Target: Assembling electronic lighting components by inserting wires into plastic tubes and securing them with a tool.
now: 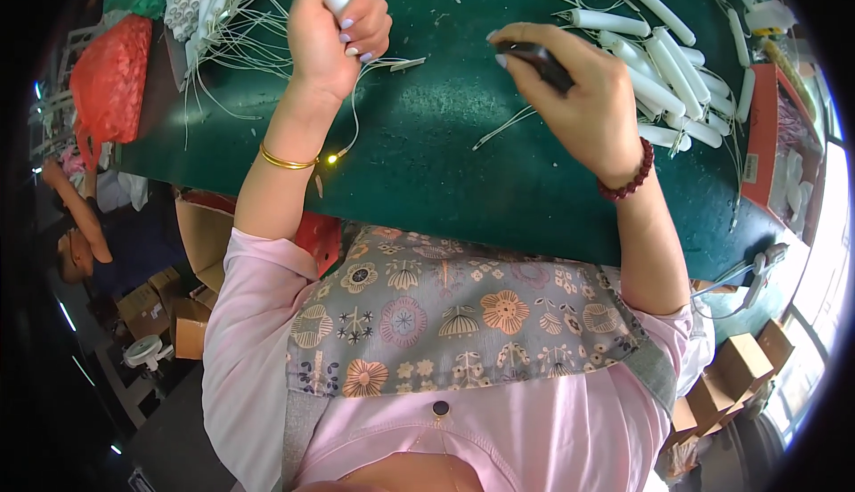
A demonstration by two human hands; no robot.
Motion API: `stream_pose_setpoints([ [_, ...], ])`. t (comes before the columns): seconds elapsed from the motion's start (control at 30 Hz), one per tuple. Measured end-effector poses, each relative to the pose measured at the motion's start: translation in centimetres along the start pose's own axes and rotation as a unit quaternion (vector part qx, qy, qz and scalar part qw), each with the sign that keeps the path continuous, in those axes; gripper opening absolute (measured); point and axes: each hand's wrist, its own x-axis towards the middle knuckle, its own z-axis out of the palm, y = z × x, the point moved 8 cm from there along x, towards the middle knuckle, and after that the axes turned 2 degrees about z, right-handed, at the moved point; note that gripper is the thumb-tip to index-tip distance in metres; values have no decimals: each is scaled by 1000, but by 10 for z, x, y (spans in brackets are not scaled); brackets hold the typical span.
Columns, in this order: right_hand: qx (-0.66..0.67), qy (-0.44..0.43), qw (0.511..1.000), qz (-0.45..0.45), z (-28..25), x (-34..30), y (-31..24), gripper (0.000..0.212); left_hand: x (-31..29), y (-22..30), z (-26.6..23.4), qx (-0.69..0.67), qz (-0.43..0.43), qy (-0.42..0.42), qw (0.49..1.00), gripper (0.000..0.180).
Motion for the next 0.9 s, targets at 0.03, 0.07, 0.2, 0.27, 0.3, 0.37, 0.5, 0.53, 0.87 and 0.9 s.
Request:
stream_pose_setpoints([
  [0.03,3,15,1000,-26,-3,4,-1,24,-3,0,0,2,0,0,1000,54],
  [0.07,2,33,998,-47,-9,6,-1,27,-7,2,8,141,-3,-8,990,55],
  [0.2,76,-42,994,64,-2,9,24,40,-31,7,62,688,112,-99,710,39],
  [0.27,87,-70,989,96,-1,7,31,49,-63,7,89,778,201,-172,570,23],
  [0.3,99,-100,987,74,4,6,28,52,-76,14,107,769,229,-213,558,11],
  [0.37,104,-157,981,52,12,4,25,60,-79,23,120,791,240,-207,523,9],
  [0.5,80,-102,987,-94,17,-1,13,59,-79,30,127,810,265,-197,484,6],
  [0.53,79,-100,987,-93,16,-2,12,59,-79,29,128,805,258,-204,495,6],
  [0.87,-151,-60,985,-57,-21,6,37,19,-61,50,91,735,69,-190,647,22],
  [0.9,-132,-53,989,-38,-30,10,39,18,-58,61,89,663,105,-174,720,23],
])
